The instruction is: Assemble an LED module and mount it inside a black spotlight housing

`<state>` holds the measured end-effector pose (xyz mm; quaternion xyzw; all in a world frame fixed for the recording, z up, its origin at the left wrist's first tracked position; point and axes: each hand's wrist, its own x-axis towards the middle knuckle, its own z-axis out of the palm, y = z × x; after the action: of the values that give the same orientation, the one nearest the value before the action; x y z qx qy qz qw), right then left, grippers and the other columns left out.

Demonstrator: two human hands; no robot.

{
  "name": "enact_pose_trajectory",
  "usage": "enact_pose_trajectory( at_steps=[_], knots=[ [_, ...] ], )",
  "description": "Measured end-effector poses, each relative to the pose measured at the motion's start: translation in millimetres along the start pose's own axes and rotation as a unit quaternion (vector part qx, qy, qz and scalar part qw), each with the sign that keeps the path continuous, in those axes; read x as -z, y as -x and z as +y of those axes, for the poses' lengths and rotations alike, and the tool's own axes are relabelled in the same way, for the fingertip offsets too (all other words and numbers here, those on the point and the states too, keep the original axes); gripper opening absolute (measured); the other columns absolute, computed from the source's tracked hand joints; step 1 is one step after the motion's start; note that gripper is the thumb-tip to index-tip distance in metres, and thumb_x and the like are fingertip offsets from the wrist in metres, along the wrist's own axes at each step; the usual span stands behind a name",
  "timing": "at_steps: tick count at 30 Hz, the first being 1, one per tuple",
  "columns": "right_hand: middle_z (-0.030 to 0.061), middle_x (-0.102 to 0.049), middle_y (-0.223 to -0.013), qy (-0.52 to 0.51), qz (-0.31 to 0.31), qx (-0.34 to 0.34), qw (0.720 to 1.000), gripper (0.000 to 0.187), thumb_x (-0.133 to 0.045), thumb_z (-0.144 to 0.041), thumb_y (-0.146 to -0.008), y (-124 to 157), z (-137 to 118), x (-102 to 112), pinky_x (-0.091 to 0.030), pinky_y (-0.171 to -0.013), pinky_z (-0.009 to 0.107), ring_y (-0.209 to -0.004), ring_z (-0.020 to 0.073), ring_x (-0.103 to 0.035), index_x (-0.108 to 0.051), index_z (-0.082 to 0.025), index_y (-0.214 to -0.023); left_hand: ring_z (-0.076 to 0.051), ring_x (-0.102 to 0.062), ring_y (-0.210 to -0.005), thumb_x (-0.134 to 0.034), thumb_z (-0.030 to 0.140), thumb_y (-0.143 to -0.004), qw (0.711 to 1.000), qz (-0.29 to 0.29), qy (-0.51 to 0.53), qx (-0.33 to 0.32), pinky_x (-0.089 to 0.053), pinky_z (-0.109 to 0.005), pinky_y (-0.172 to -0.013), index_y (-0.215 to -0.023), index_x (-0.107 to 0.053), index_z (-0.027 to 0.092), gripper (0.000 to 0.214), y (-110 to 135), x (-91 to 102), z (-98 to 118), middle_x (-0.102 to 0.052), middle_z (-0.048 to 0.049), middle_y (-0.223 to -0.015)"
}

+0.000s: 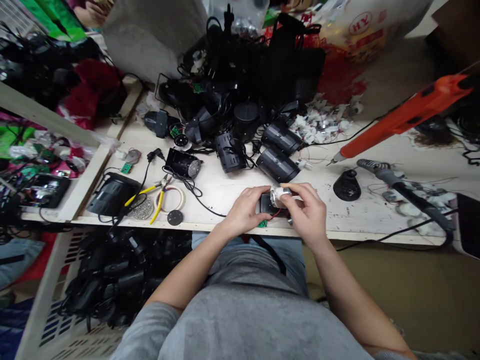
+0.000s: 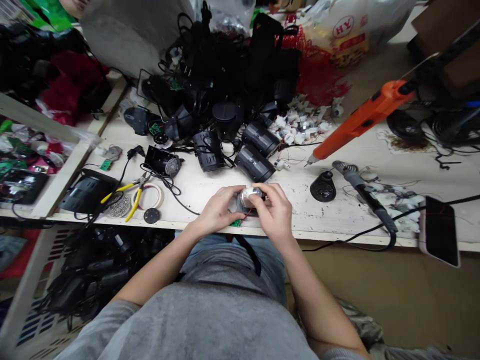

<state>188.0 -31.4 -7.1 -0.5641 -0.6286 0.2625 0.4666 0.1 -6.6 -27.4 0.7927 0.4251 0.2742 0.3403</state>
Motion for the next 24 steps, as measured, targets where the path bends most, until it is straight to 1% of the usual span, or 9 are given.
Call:
enact_pose_trajectory(
  at_steps=[1,3,4,6,8,12,16,21,24],
  knots=[
    [0.0045,-0.068,-0.098,-0.066,0.004,-0.054,0.996,0.024,-0.064,-0.041,-0.092,0.0,1.6,0.7,-0.057,-0.066,0.030,-0.082,0.0177,-0.066,-0.070,-0.024,-0.108,-0.030,-0.061,-0.121,-0.088,0.025,-0.074,1.000,-0.001,0.004,-0.013,-0.049,-0.048,-0.105,-0.132,-0.055,0.020,0.067,0.4,1.9,0.8,-0.066,-0.0118,-0.130],
    [0.0026,-0.069,-0.095,-0.192,-0.006,-0.152,0.970,0.028,-0.069,-0.043,-0.086,1.6,6.8,2.5,-0.058,-0.070,0.031,-0.078,0.0165,-0.066,-0.070,-0.026,-0.108,-0.029,-0.060,-0.124,-0.085,0.029,-0.078,0.999,0.003,0.021,-0.042,-0.048,-0.049,-0.107,-0.131,-0.057,0.021,0.060,1.7,6.3,3.1,-0.066,-0.0116,-0.132],
    [0.0024,-0.070,-0.093,-0.240,-0.016,-0.187,0.952,0.029,-0.071,-0.044,-0.084,2.9,9.9,3.6,-0.059,-0.074,0.033,-0.078,0.0168,-0.067,-0.070,-0.026,-0.107,-0.029,-0.060,-0.124,-0.082,0.032,-0.081,0.998,0.011,0.030,-0.053,-0.047,-0.049,-0.108,-0.130,-0.058,0.021,0.055,2.6,8.6,5.0,-0.066,-0.0115,-0.132],
    [0.0034,-0.071,-0.092,-0.294,-0.041,-0.229,0.927,0.030,-0.073,-0.046,-0.082,6.1,15.5,5.4,-0.060,-0.078,0.036,-0.082,0.0189,-0.068,-0.070,-0.025,-0.104,-0.029,-0.060,-0.123,-0.076,0.035,-0.086,0.997,0.031,0.044,-0.061,-0.048,-0.048,-0.107,-0.129,-0.060,0.022,0.048,3.8,11.9,10.3,-0.066,-0.0115,-0.130],
    [0.0057,-0.073,-0.096,-0.307,-0.060,-0.241,0.919,0.030,-0.073,-0.048,-0.080,8.4,19.1,6.0,-0.060,-0.080,0.039,-0.086,0.0213,-0.069,-0.071,-0.024,-0.100,-0.028,-0.062,-0.120,-0.073,0.037,-0.089,0.996,0.040,0.057,-0.058,-0.050,-0.047,-0.104,-0.130,-0.060,0.022,0.046,3.8,13.0,16.7,-0.068,-0.0115,-0.128],
    [0.0074,-0.074,-0.099,-0.321,-0.068,-0.253,0.910,0.030,-0.073,-0.048,-0.078,7.2,19.8,3.8,-0.059,-0.079,0.039,-0.088,0.0230,-0.070,-0.071,-0.023,-0.094,-0.026,-0.064,-0.116,-0.074,0.038,-0.088,0.990,0.036,0.107,-0.079,-0.054,-0.044,-0.100,-0.130,-0.061,0.022,0.047,0.0,8.6,25.4,-0.068,-0.0114,-0.125],
    [0.0057,-0.074,-0.098,-0.327,-0.071,-0.263,0.905,0.028,-0.075,-0.045,-0.076,2.5,16.3,0.8,-0.058,-0.075,0.035,-0.087,0.0216,-0.070,-0.071,-0.023,-0.093,-0.022,-0.067,-0.101,-0.075,0.038,-0.087,0.986,0.066,0.125,-0.091,-0.058,-0.035,-0.083,-0.123,-0.065,0.019,0.042,-2.7,2.1,25.0,-0.070,-0.0114,-0.114],
    [0.0025,-0.072,-0.085,-0.324,-0.074,-0.281,0.900,0.030,-0.079,-0.045,-0.070,0.2,13.1,-2.6,-0.049,-0.057,0.026,-0.069,0.0167,-0.064,-0.072,-0.023,-0.090,-0.019,-0.066,-0.089,-0.081,0.038,-0.082,0.983,0.106,0.114,-0.098,-0.058,-0.031,-0.074,-0.116,-0.068,0.017,0.042,-1.6,-1.6,22.1,-0.069,-0.0091,-0.102],
    [0.0013,-0.070,-0.078,-0.320,-0.075,-0.292,0.898,0.033,-0.080,-0.047,-0.068,-0.1,11.7,-4.1,-0.045,-0.053,0.024,-0.063,0.0150,-0.060,-0.072,-0.022,-0.088,-0.018,-0.067,-0.086,-0.082,0.037,-0.080,0.983,0.114,0.115,-0.089,-0.058,-0.030,-0.072,-0.114,-0.070,0.017,0.041,-0.6,-1.2,22.0,-0.070,-0.0086,-0.099]
  ],
)
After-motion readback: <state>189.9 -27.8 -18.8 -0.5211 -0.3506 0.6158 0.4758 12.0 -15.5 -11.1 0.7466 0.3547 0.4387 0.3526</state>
